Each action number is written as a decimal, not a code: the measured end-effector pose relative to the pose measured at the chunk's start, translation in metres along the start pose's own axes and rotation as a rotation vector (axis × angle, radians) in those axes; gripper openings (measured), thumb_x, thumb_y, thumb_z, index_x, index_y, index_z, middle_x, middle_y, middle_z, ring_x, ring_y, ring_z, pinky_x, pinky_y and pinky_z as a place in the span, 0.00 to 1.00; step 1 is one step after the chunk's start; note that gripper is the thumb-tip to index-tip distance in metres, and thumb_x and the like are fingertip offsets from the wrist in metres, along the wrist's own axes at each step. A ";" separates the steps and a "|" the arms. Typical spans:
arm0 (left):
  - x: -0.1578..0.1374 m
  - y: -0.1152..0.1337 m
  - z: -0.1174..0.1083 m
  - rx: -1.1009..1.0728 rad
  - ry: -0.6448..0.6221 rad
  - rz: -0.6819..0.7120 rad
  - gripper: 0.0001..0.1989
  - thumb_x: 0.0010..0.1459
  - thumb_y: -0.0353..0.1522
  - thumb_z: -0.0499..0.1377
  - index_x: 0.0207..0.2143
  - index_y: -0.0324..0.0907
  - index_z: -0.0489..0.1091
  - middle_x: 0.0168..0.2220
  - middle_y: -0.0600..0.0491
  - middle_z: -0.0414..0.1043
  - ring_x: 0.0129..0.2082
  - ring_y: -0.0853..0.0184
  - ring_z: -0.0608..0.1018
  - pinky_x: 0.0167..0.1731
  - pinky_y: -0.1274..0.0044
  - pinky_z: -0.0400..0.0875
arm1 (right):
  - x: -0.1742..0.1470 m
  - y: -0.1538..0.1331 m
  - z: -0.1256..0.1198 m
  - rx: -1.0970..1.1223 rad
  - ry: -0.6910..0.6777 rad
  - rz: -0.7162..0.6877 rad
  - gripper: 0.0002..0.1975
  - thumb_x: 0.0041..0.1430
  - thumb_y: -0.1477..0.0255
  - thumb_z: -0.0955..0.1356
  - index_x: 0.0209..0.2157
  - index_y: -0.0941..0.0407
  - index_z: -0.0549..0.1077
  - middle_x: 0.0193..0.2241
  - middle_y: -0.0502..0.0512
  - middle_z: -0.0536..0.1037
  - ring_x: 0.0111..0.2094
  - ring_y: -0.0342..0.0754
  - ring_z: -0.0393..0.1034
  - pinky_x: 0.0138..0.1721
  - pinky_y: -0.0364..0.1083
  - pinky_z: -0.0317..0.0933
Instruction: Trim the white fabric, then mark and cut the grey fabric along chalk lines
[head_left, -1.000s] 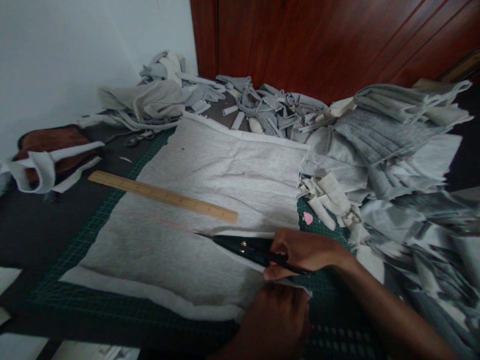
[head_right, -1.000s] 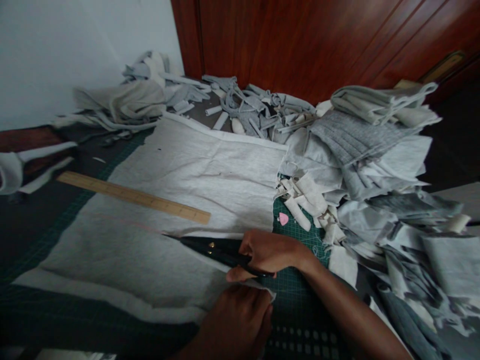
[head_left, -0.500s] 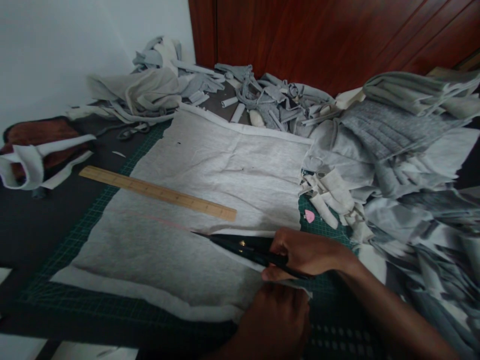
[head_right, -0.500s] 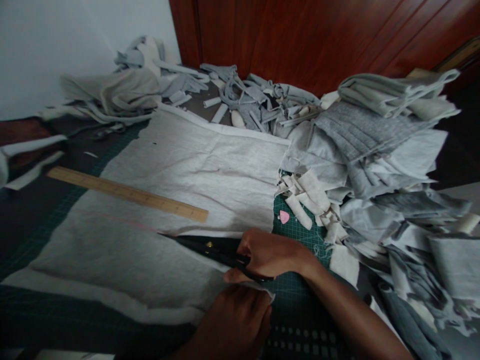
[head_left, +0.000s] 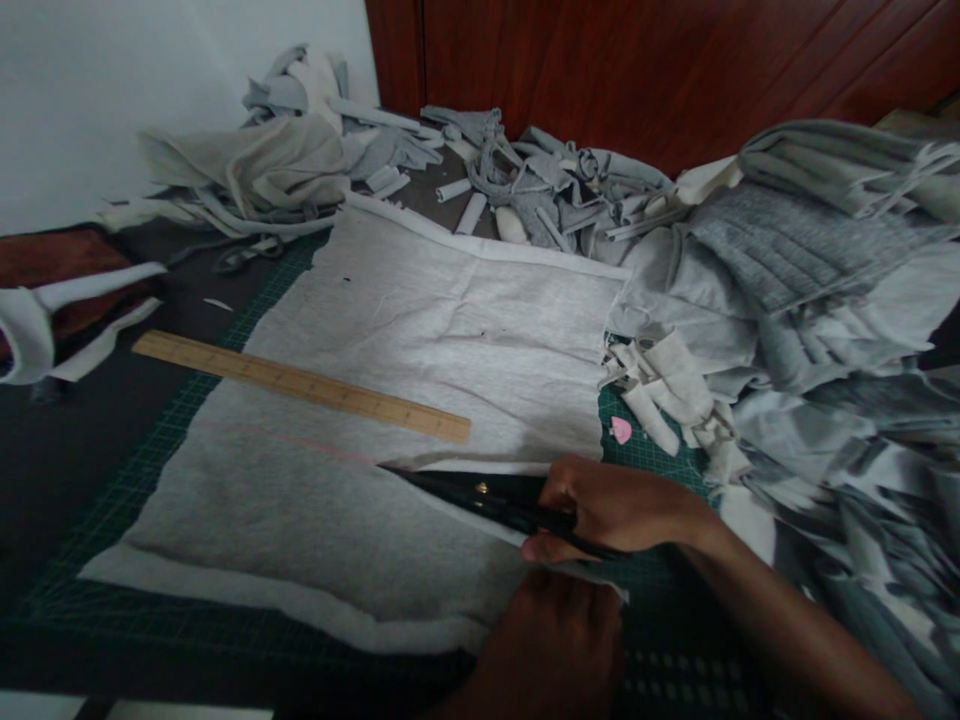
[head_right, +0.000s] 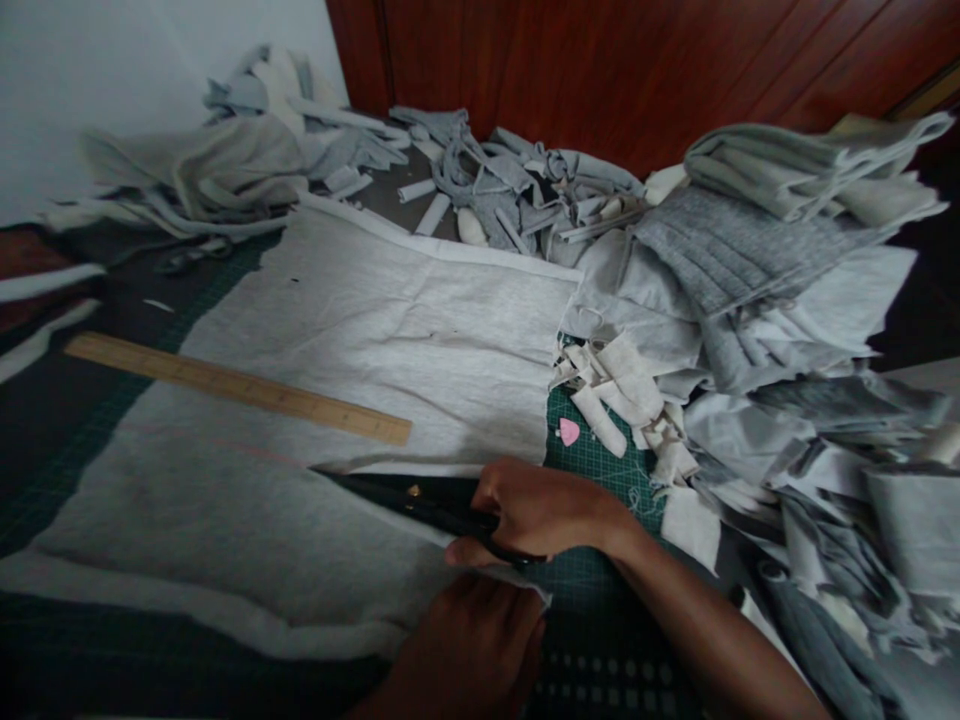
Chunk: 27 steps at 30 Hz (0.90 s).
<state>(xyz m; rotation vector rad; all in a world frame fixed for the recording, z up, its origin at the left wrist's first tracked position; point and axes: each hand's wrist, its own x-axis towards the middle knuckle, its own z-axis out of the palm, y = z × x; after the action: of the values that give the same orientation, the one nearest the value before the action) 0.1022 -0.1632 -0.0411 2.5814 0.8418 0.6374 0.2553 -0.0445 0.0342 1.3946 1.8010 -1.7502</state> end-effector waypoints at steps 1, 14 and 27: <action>0.000 0.000 0.000 -0.007 -0.012 -0.003 0.07 0.65 0.32 0.62 0.42 0.41 0.66 0.35 0.53 0.80 0.31 0.62 0.81 0.30 0.71 0.70 | 0.000 0.000 0.000 0.007 -0.006 0.006 0.22 0.56 0.57 0.76 0.21 0.58 0.71 0.16 0.44 0.63 0.19 0.37 0.55 0.18 0.40 0.43; 0.000 0.001 0.002 0.011 -0.056 0.010 0.06 0.67 0.33 0.60 0.39 0.42 0.65 0.33 0.54 0.79 0.30 0.62 0.80 0.29 0.71 0.71 | 0.003 -0.004 0.002 -0.170 0.015 0.005 0.29 0.55 0.49 0.75 0.19 0.57 0.68 0.18 0.46 0.64 0.20 0.38 0.59 0.19 0.41 0.45; -0.001 0.002 -0.006 0.024 -0.179 0.074 0.07 0.67 0.33 0.62 0.38 0.41 0.66 0.35 0.54 0.76 0.30 0.64 0.80 0.24 0.71 0.67 | -0.002 -0.021 -0.011 -0.115 -0.139 0.091 0.25 0.45 0.51 0.80 0.24 0.61 0.78 0.20 0.47 0.70 0.23 0.40 0.61 0.22 0.40 0.51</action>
<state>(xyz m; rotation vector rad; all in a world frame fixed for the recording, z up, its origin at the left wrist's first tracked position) 0.0995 -0.1636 -0.0358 2.6534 0.7035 0.4100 0.2453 -0.0318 0.0516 1.2573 1.7094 -1.6280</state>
